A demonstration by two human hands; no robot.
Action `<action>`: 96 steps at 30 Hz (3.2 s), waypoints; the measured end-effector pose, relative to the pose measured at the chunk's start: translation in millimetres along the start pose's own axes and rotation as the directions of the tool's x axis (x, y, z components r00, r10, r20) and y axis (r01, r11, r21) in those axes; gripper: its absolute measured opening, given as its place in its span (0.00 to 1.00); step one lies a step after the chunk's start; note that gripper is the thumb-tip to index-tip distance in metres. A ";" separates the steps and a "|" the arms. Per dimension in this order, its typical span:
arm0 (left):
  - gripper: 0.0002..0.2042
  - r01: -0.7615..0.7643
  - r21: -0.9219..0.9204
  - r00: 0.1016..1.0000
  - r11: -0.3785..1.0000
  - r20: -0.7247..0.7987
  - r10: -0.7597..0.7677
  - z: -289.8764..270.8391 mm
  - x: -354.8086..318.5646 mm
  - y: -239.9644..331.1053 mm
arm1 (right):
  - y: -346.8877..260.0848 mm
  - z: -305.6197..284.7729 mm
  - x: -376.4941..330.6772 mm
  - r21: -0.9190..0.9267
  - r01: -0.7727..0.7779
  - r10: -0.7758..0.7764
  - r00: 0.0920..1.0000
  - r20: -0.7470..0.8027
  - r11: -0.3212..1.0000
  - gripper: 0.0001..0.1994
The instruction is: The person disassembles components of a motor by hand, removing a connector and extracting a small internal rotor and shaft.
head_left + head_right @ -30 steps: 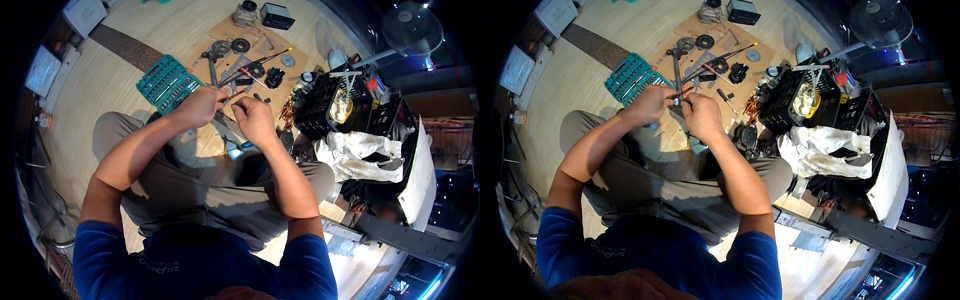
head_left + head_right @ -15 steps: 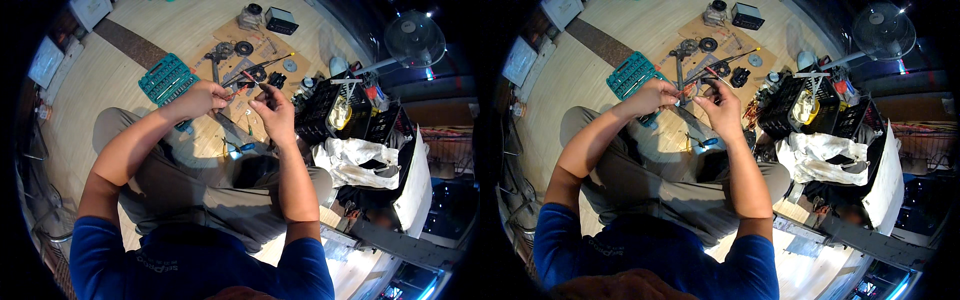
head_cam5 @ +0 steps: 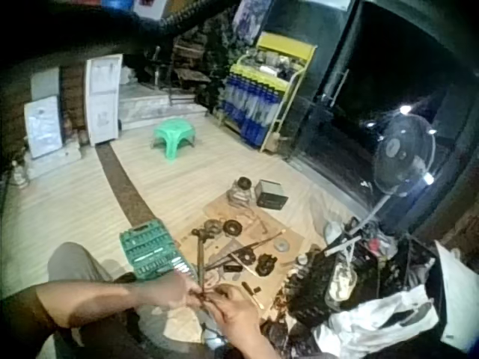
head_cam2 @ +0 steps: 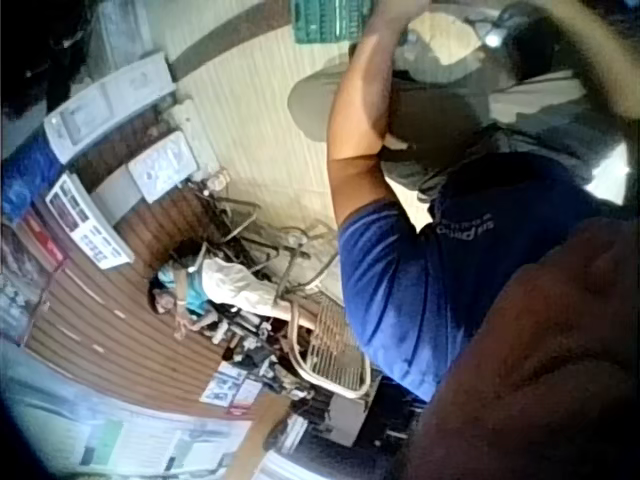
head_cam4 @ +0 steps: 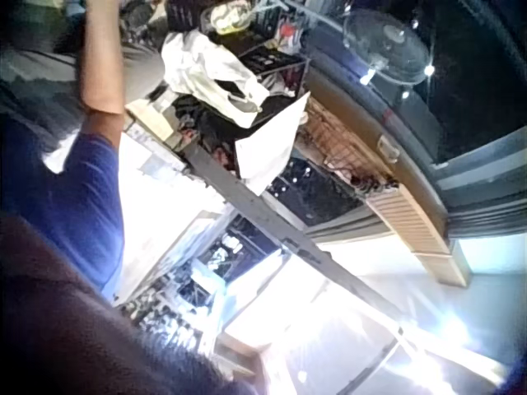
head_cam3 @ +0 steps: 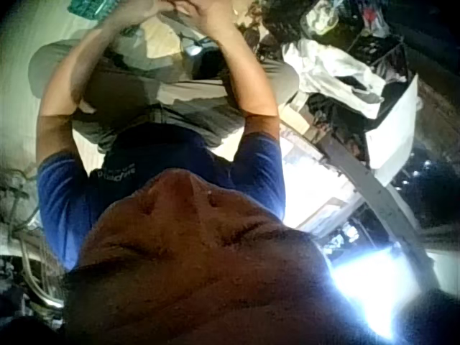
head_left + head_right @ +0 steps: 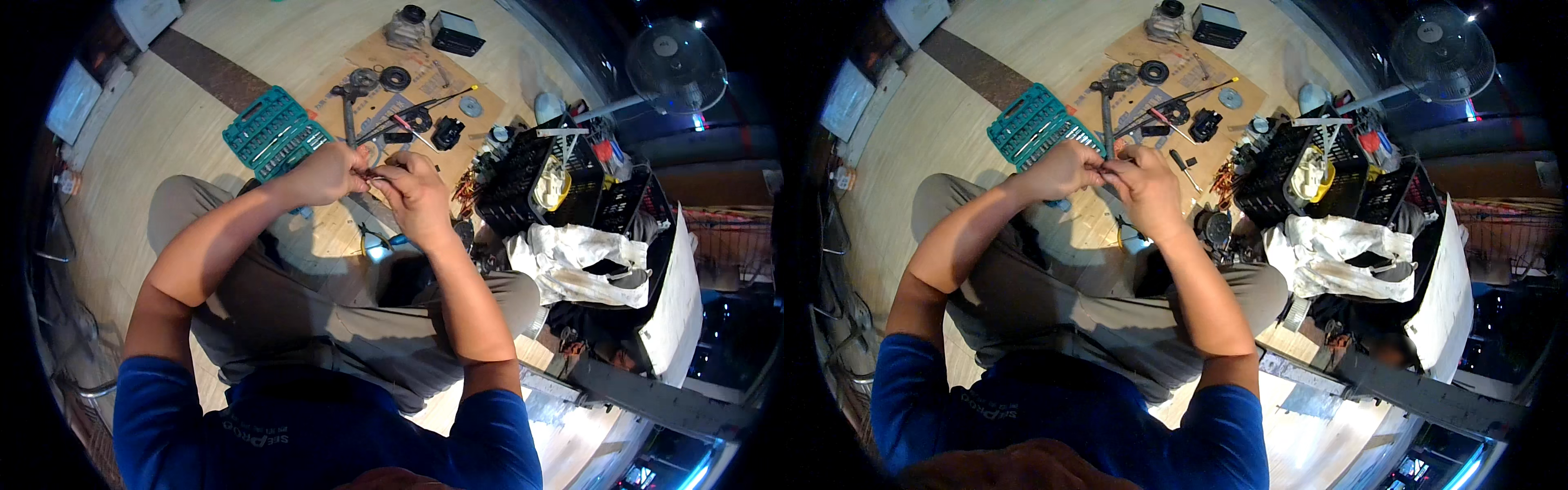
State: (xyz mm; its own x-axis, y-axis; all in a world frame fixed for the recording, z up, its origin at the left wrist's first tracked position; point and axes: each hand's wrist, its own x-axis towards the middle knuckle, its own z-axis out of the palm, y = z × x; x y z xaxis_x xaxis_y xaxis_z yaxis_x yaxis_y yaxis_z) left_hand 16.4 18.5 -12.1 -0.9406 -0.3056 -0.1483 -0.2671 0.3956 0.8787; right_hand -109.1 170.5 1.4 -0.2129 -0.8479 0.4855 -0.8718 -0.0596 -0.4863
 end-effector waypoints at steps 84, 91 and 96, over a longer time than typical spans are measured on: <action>0.07 -0.090 -0.069 0.974 0.994 -0.214 0.074 -6.7 -1.1 -6.3 | 9.0 24.3 -3.2 0.389 -0.341 0.369 0.929 0.003 0.856 0.04; 0.12 0.250 -0.324 0.967 0.912 0.130 -0.219 -8.4 6.8 -5.2 | 15.3 20.6 -16.5 0.227 -0.217 0.231 0.972 -0.036 0.949 0.05; 0.07 -0.011 -0.036 0.984 0.999 -0.176 0.004 -16.0 -1.7 -24.0 | 16.3 45.8 -0.8 0.396 -0.244 0.313 0.942 -0.119 0.885 0.10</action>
State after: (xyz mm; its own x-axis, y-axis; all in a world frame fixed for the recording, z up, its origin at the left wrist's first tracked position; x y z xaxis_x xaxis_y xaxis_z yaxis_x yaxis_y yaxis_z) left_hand 27.9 -4.4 -25.6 -0.8901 -0.4515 -0.0622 -0.2491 0.3677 0.8960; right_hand -103.0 146.0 -40.2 -0.5255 -0.7552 0.3918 -0.5454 -0.0544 -0.8364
